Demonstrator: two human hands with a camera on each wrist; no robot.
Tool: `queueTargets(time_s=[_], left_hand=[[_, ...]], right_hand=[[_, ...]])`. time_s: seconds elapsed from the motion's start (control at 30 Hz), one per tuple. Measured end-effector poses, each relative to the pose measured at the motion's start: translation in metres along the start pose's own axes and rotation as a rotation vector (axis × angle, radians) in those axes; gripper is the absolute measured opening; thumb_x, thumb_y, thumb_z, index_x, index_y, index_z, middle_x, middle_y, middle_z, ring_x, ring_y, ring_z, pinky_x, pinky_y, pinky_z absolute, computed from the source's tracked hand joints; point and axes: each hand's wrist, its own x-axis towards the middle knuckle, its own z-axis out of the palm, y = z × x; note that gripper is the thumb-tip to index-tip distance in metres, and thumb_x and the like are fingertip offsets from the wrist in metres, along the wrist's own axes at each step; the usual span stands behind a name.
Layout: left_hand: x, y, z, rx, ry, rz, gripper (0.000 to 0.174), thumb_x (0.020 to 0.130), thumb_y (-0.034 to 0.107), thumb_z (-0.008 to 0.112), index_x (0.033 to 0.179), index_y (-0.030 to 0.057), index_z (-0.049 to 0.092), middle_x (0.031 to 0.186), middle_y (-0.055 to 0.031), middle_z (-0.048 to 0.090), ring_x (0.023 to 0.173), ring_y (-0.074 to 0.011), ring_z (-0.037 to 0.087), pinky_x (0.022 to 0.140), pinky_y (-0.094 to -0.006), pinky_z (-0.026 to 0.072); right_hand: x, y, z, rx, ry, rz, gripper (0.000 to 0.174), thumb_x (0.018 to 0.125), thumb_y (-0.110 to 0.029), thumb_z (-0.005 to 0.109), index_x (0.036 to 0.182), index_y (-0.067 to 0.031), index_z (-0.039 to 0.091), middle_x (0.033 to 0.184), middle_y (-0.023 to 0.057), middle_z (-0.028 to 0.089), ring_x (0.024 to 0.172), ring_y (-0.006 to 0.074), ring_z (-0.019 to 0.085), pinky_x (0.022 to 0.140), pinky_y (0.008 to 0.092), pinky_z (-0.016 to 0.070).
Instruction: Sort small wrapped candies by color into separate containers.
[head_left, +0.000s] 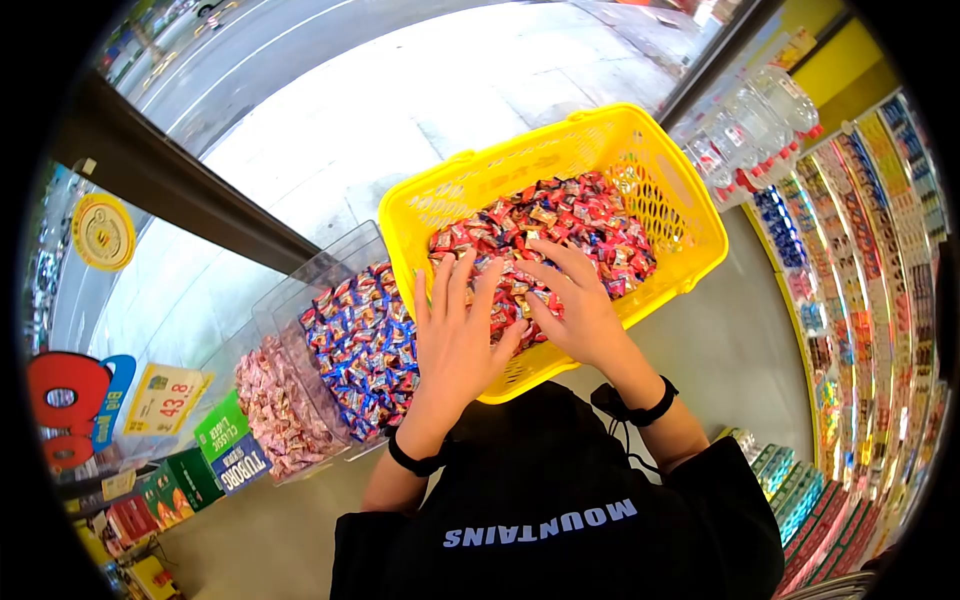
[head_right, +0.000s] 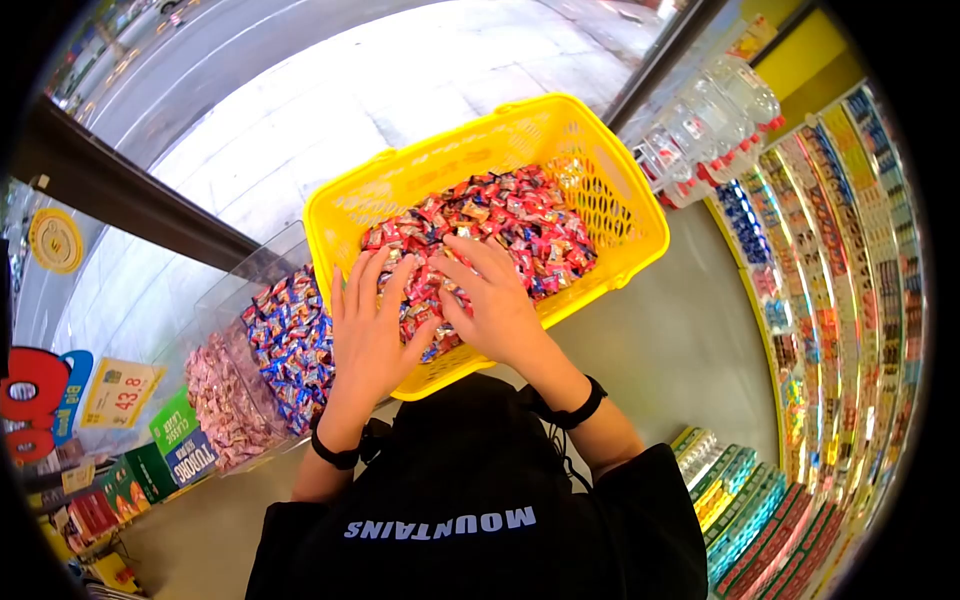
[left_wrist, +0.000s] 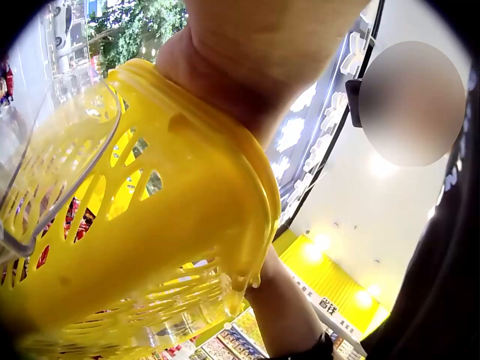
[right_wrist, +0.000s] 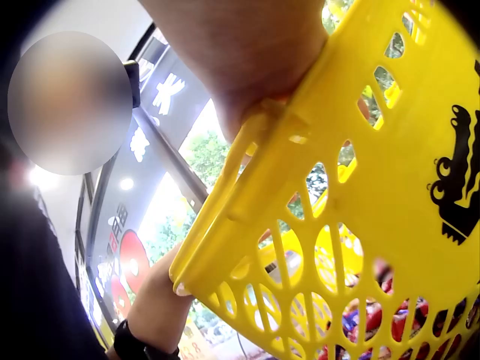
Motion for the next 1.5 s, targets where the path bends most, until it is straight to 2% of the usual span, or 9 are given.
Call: queueTargets(time_s=[0.23, 0.47, 0.87, 1.0, 1.2, 1.3, 1.33, 1.43, 1.5], left_hand=[[0.003, -0.002, -0.002, 0.017, -0.018, 0.03, 0.072, 0.091, 0.037, 0.083, 0.156, 0.0174, 0.057, 0.163, -0.0166, 0.048, 0.155, -0.0387, 0.04, 0.131, -0.0648, 0.0218], [0.005, 0.001, -0.001, 0.036, -0.023, 0.0, 0.067, 0.091, 0.036, 0.082, 0.152, 0.0173, 0.064, 0.161, -0.0168, 0.051, 0.154, -0.0399, 0.042, 0.131, -0.0652, 0.0218], [0.008, 0.008, -0.004, 0.089, -0.006, -0.01, 0.06, 0.088, 0.031, 0.085, 0.144, 0.0171, 0.068, 0.156, -0.0111, 0.058, 0.148, -0.0386, 0.051, 0.129, -0.061, 0.0301], [0.004, 0.007, -0.002, 0.099, 0.015, -0.01, 0.057, 0.09, 0.031, 0.083, 0.143, 0.0169, 0.069, 0.155, -0.0113, 0.059, 0.148, -0.0377, 0.051, 0.129, -0.0608, 0.0302], [0.003, 0.004, -0.001, 0.085, 0.037, -0.004, 0.052, 0.092, 0.035, 0.08, 0.141, 0.02, 0.072, 0.153, -0.0101, 0.06, 0.148, -0.0346, 0.051, 0.128, -0.0629, 0.0293], [-0.001, 0.002, 0.002, 0.086, 0.057, -0.001, 0.048, 0.093, 0.036, 0.079, 0.138, 0.0195, 0.073, 0.153, -0.0096, 0.06, 0.148, -0.0351, 0.051, 0.129, -0.0627, 0.0285], [-0.001, 0.001, 0.002, 0.083, 0.066, -0.001, 0.048, 0.092, 0.036, 0.079, 0.137, 0.0192, 0.073, 0.153, -0.0097, 0.06, 0.148, -0.0352, 0.051, 0.129, -0.0626, 0.0283], [-0.001, 0.002, 0.001, 0.07, 0.075, -0.01, 0.047, 0.091, 0.034, 0.081, 0.134, 0.0186, 0.074, 0.153, -0.0099, 0.061, 0.148, -0.0357, 0.051, 0.13, -0.0628, 0.0282], [0.0, 0.002, 0.001, 0.066, 0.066, -0.021, 0.046, 0.09, 0.033, 0.081, 0.133, 0.0183, 0.075, 0.153, -0.0099, 0.061, 0.148, -0.0356, 0.051, 0.13, -0.0629, 0.0285]], right_hand=[[0.001, 0.001, 0.004, 0.028, 0.003, 0.021, 0.04, 0.09, -0.011, 0.081, 0.129, -0.01, 0.074, 0.14, 0.0173, 0.067, 0.13, 0.0406, 0.062, 0.116, 0.0542, 0.0469], [0.0, -0.001, -0.01, -0.055, -0.018, -0.109, 0.037, 0.09, -0.011, 0.08, 0.126, -0.0102, 0.075, 0.14, 0.016, 0.066, 0.13, 0.0375, 0.063, 0.117, 0.0583, 0.0447], [0.046, 0.035, -0.121, -0.077, -0.277, -0.289, 0.034, 0.088, -0.011, 0.084, 0.121, -0.0119, 0.077, 0.142, 0.0112, 0.069, 0.132, 0.0358, 0.065, 0.123, 0.0553, 0.0431], [0.082, 0.059, -0.103, -0.022, -0.483, -0.434, 0.028, 0.09, -0.017, 0.081, 0.117, -0.0088, 0.078, 0.138, 0.0154, 0.069, 0.127, 0.0388, 0.065, 0.113, 0.0551, 0.0493], [0.12, 0.098, -0.03, -0.225, -1.087, -0.272, 0.024, 0.091, -0.027, 0.077, 0.109, -0.0124, 0.084, 0.144, 0.0174, 0.066, 0.135, 0.0393, 0.062, 0.113, 0.0559, 0.047], [0.113, 0.119, 0.004, -0.406, -1.222, -0.244, 0.027, 0.089, -0.03, 0.079, 0.112, -0.0161, 0.084, 0.147, 0.0169, 0.064, 0.139, 0.0391, 0.059, 0.116, 0.058, 0.044], [0.107, 0.127, 0.018, -0.444, -1.221, -0.192, 0.027, 0.088, -0.03, 0.082, 0.112, -0.0181, 0.084, 0.153, 0.0156, 0.059, 0.145, 0.0392, 0.052, 0.118, 0.0591, 0.0417], [0.092, 0.149, 0.032, -0.512, -1.157, -0.404, 0.034, 0.088, -0.034, 0.082, 0.118, -0.0179, 0.084, 0.149, 0.0173, 0.057, 0.147, 0.0423, 0.046, 0.117, 0.0641, 0.0398], [0.092, 0.151, 0.04, -0.513, -1.182, -0.387, 0.031, 0.085, -0.033, 0.086, 0.112, -0.0183, 0.085, 0.153, 0.0174, 0.054, 0.146, 0.0435, 0.044, 0.116, 0.0638, 0.0402]])
